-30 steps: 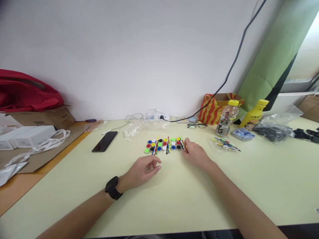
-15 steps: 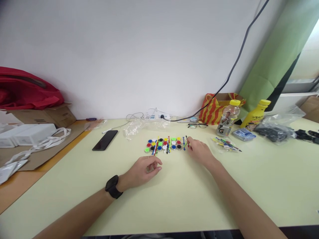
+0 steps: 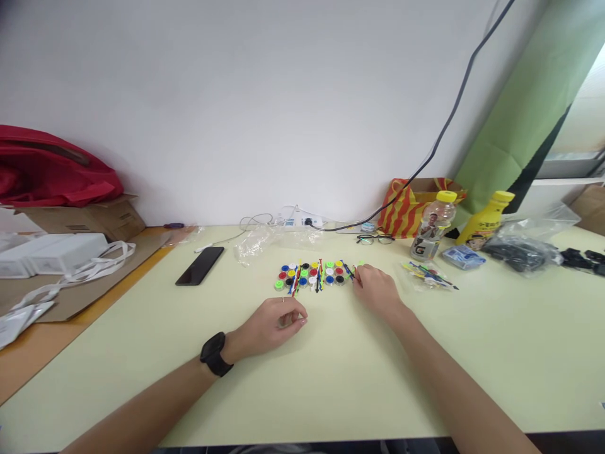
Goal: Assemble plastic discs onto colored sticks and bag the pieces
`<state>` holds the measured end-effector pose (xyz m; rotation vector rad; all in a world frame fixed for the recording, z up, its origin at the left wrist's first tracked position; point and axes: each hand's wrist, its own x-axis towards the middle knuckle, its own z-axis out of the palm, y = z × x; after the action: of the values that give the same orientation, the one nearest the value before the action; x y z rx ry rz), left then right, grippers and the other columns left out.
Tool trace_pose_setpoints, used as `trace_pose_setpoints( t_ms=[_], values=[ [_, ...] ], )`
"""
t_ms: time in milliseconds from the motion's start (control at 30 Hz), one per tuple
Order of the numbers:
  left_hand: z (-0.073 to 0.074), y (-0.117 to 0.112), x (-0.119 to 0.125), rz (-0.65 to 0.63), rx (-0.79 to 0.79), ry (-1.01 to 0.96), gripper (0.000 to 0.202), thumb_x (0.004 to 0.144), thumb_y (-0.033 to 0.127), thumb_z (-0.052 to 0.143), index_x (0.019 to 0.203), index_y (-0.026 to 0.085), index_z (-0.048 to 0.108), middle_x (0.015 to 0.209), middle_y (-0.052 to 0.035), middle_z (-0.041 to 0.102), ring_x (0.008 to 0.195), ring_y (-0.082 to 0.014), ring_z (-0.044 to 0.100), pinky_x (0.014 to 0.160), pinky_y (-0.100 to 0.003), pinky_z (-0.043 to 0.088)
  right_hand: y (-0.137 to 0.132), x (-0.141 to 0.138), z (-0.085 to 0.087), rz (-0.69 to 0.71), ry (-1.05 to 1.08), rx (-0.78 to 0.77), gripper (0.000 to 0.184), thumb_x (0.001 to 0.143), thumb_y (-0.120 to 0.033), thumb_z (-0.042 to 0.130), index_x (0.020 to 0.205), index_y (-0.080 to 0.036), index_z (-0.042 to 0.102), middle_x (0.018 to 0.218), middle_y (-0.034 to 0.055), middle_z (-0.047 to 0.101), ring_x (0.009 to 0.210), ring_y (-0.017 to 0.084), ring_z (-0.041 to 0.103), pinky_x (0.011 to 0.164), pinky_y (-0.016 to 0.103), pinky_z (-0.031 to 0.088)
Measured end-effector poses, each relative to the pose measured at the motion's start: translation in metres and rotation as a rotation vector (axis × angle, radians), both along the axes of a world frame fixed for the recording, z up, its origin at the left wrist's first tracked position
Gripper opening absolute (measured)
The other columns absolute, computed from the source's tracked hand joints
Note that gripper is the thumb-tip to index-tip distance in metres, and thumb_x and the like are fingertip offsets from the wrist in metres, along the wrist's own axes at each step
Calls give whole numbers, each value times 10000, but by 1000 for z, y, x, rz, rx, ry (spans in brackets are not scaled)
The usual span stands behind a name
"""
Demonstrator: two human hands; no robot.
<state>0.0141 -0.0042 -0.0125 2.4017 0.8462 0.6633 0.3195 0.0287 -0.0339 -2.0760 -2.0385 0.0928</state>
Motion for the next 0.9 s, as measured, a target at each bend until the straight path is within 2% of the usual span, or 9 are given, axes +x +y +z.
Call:
trace_pose_setpoints(
  t_ms=[267, 367, 467, 567, 667, 900],
  values=[
    [1, 0, 1, 1, -13, 18, 102, 951, 233, 577, 967, 219, 677, 851, -17, 657, 744, -144, 585, 686, -239, 471, 3, 2, 0, -49, 15, 26, 165, 989, -272, 496, 872, -195, 584, 960, 110, 701, 854, 241, 639, 628, 307, 294],
    [1, 0, 1, 6, -17, 20, 104, 952, 233, 575, 965, 218, 677, 845, -16, 656, 739, -143, 582, 687, -240, 470, 2, 3, 2, -43, 44, 45, 147, 1014, -265, 442, 979, -192, 565, 932, 100, 705, 785, 230, 631, 605, 303, 305],
    [0, 1, 0, 0, -15, 23, 109, 951, 239, 579, 969, 214, 683, 836, -19, 654, 739, -146, 581, 688, -242, 469, 1, 2, 2, 19, 113, 102, 196, 998, -185, 399, 1109, -205, 559, 956, 73, 715, 769, 214, 635, 618, 295, 358],
    [-1, 1, 0, -3, -9, 19, 110, 948, 239, 583, 973, 214, 687, 833, -19, 655, 737, -147, 583, 687, -243, 469, 2, 0, 0, 145, 278, 269, 252, 951, -136, 405, 1052, -217, 621, 981, 62, 723, 827, 210, 660, 701, 301, 429],
    [-1, 2, 0, 1, -6, 14, 110, 950, 235, 580, 969, 216, 687, 828, -17, 657, 727, -144, 582, 682, -243, 466, 3, -3, -2, 192, 434, 408, 231, 918, -154, 453, 959, -204, 675, 946, 66, 739, 816, 210, 670, 746, 314, 471],
    [0, 2, 2, -24, 12, 29, 108, 948, 233, 588, 973, 217, 693, 830, -16, 673, 728, -147, 600, 683, -247, 467, 4, -6, 1, 195, 550, 448, 227, 911, -212, 501, 951, -194, 724, 870, 73, 737, 699, 204, 668, 663, 321, 517]
  ],
)
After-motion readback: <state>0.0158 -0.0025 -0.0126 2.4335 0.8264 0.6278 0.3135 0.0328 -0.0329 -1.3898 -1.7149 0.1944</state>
